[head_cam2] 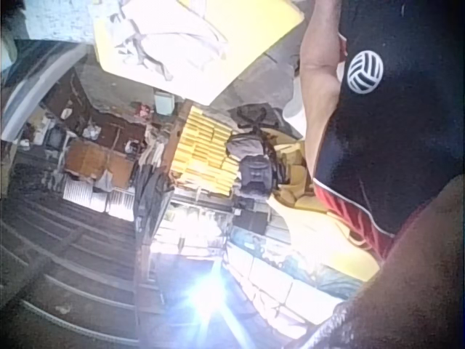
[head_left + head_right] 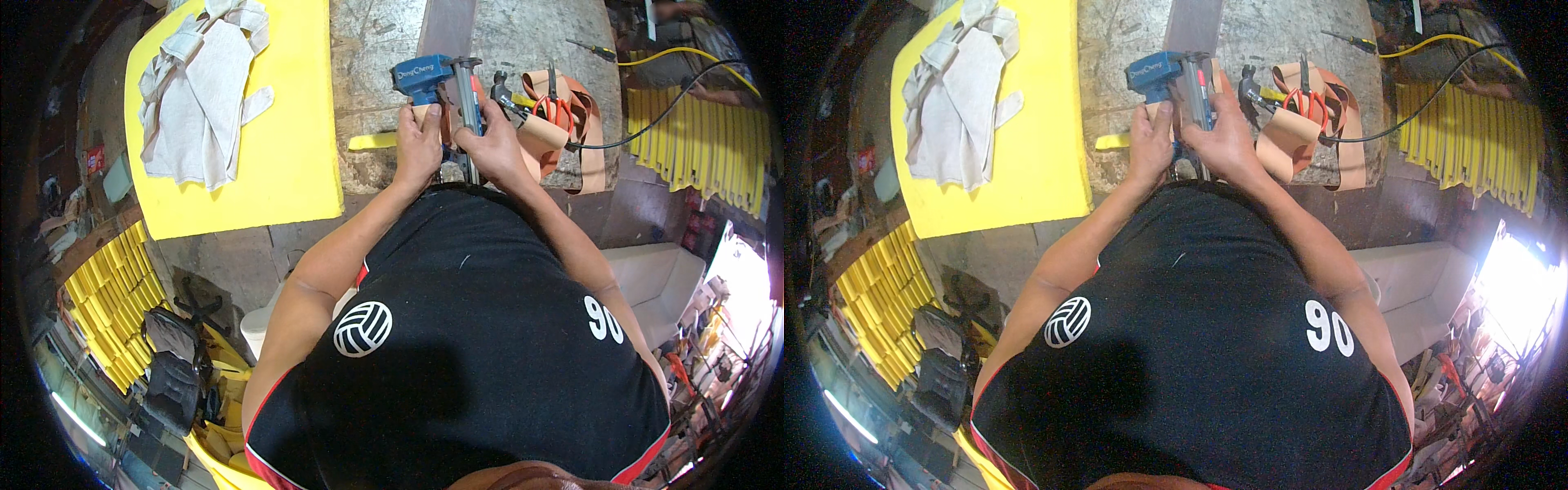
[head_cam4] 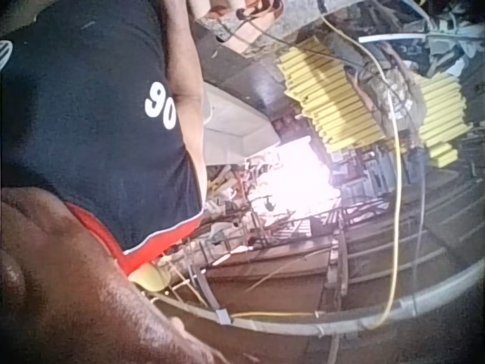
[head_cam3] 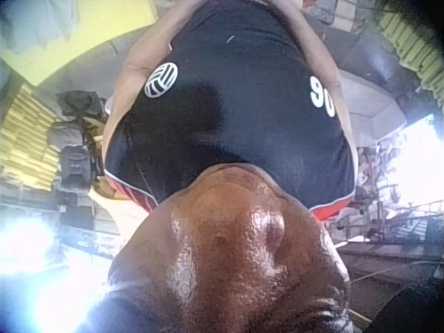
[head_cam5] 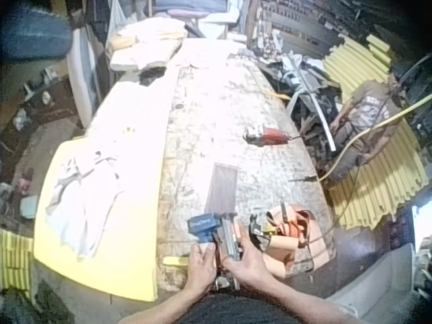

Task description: The person uses a pneumatic staple gun to attach a strip of orange fabric to a small wooden block on a workbench. They cut the fabric with scissors, position it, and staple it in place. The person also briefly retrieves a bottle of liquid from a nearby cabinet.

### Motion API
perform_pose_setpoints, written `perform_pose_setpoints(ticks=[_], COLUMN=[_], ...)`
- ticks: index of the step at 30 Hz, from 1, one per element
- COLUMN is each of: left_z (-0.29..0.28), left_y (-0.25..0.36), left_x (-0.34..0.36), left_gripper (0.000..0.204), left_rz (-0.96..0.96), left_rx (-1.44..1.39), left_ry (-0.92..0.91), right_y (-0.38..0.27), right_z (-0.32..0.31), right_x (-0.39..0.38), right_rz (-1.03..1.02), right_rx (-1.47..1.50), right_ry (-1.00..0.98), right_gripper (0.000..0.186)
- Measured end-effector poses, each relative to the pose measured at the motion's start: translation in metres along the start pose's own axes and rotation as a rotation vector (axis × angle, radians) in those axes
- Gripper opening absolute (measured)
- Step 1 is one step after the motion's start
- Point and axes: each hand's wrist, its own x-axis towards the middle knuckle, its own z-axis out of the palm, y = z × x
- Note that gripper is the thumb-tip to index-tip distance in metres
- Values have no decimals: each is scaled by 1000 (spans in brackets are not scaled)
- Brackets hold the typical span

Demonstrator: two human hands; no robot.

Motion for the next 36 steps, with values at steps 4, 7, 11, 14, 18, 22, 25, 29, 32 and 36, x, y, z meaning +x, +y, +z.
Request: perform_pose_setpoints(ticks=[4, 7, 11, 14, 18, 22, 25, 29, 32, 36], left_z=[-4, -2, -4, -14, -12, -13, -16, -10, -12, -16], left_y=[11, 16, 8, 13, 11, -3, -15, -2, 11, 20], left_x=[0, -2, 2, 0, -3, 1, 3, 1, 2, -1], left_gripper=[29, 25, 28, 24, 25, 27, 28, 31, 28, 26], left_rz=[64, 100, 199, 200, 74, 148, 139, 85, -3, -4], left_rx=[221, 119, 127, -5, -82, 42, 69, -101, -167, 120], left_ry=[-10, -39, -33, -126, -175, -145, -104, -57, -87, -81], right_y=[-17, -9, 4, 13, 7, 7, -4, -9, -7, -22], right_z=[3, 8, 12, 15, 12, 12, 8, 9, 8, 5], right_x=[1, 6, 9, 12, 13, 16, 14, 12, 12, 6], right_rz=[89, 152, 94, 34, -50, -108, -150, -177, -83, 81], right_rx=[235, 365, 348, 339, 268, 184, 96, 79, 181, 251], right_ry=[-36, -25, -3, 12, -13, -16, -23, 32, 3, -60], right_gripper=[49, 59, 53, 42, 31, 30, 32, 31, 30, 32])
